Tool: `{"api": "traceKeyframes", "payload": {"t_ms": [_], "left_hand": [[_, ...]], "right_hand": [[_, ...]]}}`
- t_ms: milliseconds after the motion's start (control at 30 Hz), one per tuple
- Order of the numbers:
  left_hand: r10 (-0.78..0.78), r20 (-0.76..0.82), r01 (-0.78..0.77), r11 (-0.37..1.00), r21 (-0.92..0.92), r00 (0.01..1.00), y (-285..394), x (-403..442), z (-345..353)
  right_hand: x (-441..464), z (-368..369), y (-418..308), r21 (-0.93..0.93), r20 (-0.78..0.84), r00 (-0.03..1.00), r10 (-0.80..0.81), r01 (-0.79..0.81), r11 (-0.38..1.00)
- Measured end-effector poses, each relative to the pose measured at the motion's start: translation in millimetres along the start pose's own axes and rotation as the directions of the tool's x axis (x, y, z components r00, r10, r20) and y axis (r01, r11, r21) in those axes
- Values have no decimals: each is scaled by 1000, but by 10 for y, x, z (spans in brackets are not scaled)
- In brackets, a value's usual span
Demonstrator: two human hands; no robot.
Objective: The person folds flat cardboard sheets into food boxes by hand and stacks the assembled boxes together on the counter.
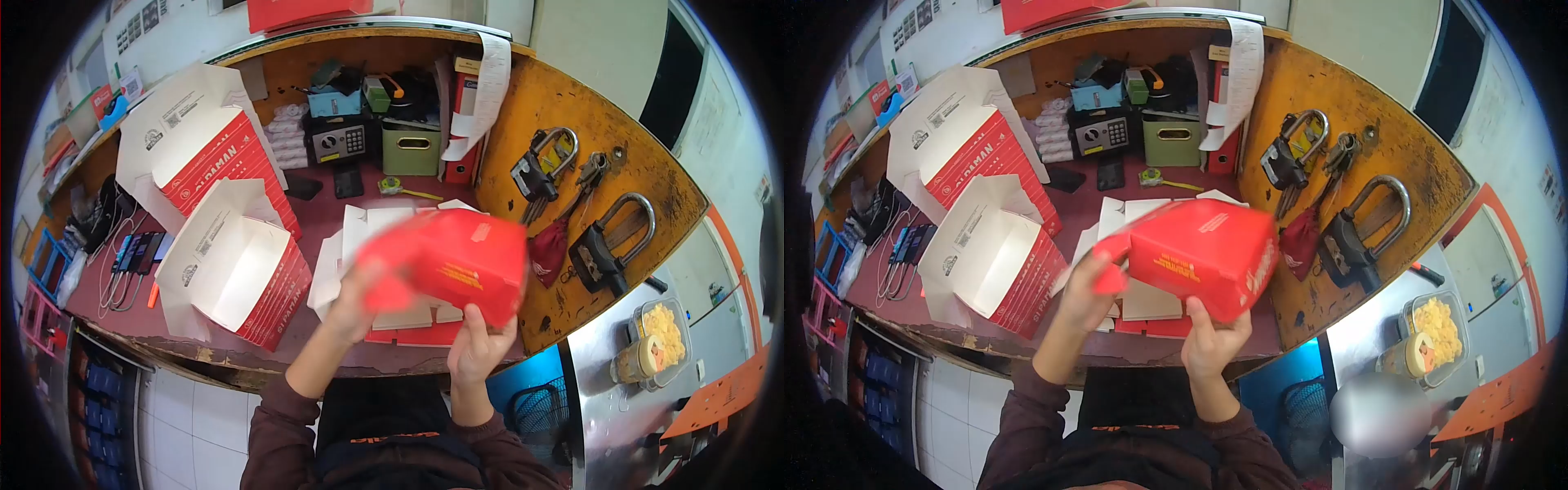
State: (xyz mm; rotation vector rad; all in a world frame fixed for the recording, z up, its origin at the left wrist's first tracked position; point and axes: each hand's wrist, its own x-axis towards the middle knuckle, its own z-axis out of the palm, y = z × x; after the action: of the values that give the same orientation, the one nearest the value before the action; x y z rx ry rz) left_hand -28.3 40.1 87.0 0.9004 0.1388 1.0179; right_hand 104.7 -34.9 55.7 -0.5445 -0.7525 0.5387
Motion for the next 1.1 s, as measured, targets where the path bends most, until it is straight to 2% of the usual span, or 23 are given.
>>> {"api": "traceKeyframes", "payload": {"t_ms": [33, 100, 133, 200, 233, 267, 333, 367, 433, 467, 500, 567, 633, 667, 733, 767, 800, 833, 867, 900, 933, 1000, 1100], "left_hand": [[66, 31, -71, 962, 262, 997, -60, -46, -13], [333, -181, -198, 831, 520, 925, -380, -151, -54], [335, -186, -195, 829, 525, 924, -407, -164, -70], [230, -292, -180, 965, 188, 928, -365, -149, -18], [234, -291, -185, 965, 189, 928, -298, -154, 11], [74, -329, -72, 997, 20, 941, -182, -181, 68], [-134, -324, 54, 968, -244, 936, -35, -211, 30], [-135, -326, 54, 968, -246, 936, 25, -203, -88], [-190, -288, 162, 979, -121, 939, 139, -178, -450], [-189, -288, 160, 980, -119, 939, 233, -194, -611], [-216, -276, 212, 976, -44, 937, 334, -217, -767], [-242, -269, 259, 965, 28, 932, 478, -251, -928], [-215, -110, 240, 815, 527, 970, 558, -249, -1001], [-214, -113, 238, 757, 608, 970, 564, -228, -989], [-83, -131, 133, 883, 450, 988, 539, -222, -880], [46, -173, 5, 960, 281, 984, 506, -200, -797], [174, -92, -167, 983, 79, 980, 392, -208, -766], [176, -93, -169, 982, 78, 980, 217, -234, -1053], [-73, 94, 25, 900, 436, 993, -44, -254, -1539], [-150, 108, 65, 826, 560, 983, -201, -337, -1467], [-227, 122, 87, 733, 675, 966, -356, -421, -1391], [-85, 58, 34, 804, 594, 995, -513, -407, -796], [55, 345, -86, 994, 73, 937, -614, -367, -560]], "right_hand": [[-36, 38, 29, 9, 8, 1000, 1, -1, 1000], [-187, 174, 143, 168, 29, 990, -135, 128, 978], [-294, 184, 288, 94, -26, 996, -89, 91, 991], [-382, 181, 388, 25, 153, 988, 26, -30, 999], [-417, 110, 483, -94, 192, 979, 71, -54, 994], [-389, 57, 550, -94, 196, 978, 72, -54, 994], [-293, -85, 596, -409, 525, 850, -53, 306, 860], [-227, -125, 557, -410, 525, 850, -51, 304, 860], [-72, -234, 447, -507, 717, 697, 16, 506, 698], [7, -417, 414, -367, 604, 775, 184, 65, 928], [85, -601, 382, -66, 463, 817, 343, -355, 933], [410, -580, 46, 315, 592, 728, 346, -604, 733], [415, -756, 8, 58, 472, 737, 484, -574, 817], [419, -716, -21, 57, 469, 738, 485, -573, 817], [450, -581, -91, -381, 468, 739, 485, -326, 865], [407, -471, -77, -383, 469, 738, 485, -325, 865], [336, -326, -37, -166, 330, 799, 503, -476, 864], [304, -251, -12, 81, 183, 820, 543, -563, 823], [254, -267, 44, 117, 230, 783, 577, -611, 783], [204, -282, 101, 147, 276, 743, 609, -659, 738], [98, -173, 198, 149, 231, 848, 477, -515, 844], [32, -27, 206, 78, 224, 954, 200, -223, 972], [30, 99, 179, 112, 112, 992, 59, -72, 991]]}}
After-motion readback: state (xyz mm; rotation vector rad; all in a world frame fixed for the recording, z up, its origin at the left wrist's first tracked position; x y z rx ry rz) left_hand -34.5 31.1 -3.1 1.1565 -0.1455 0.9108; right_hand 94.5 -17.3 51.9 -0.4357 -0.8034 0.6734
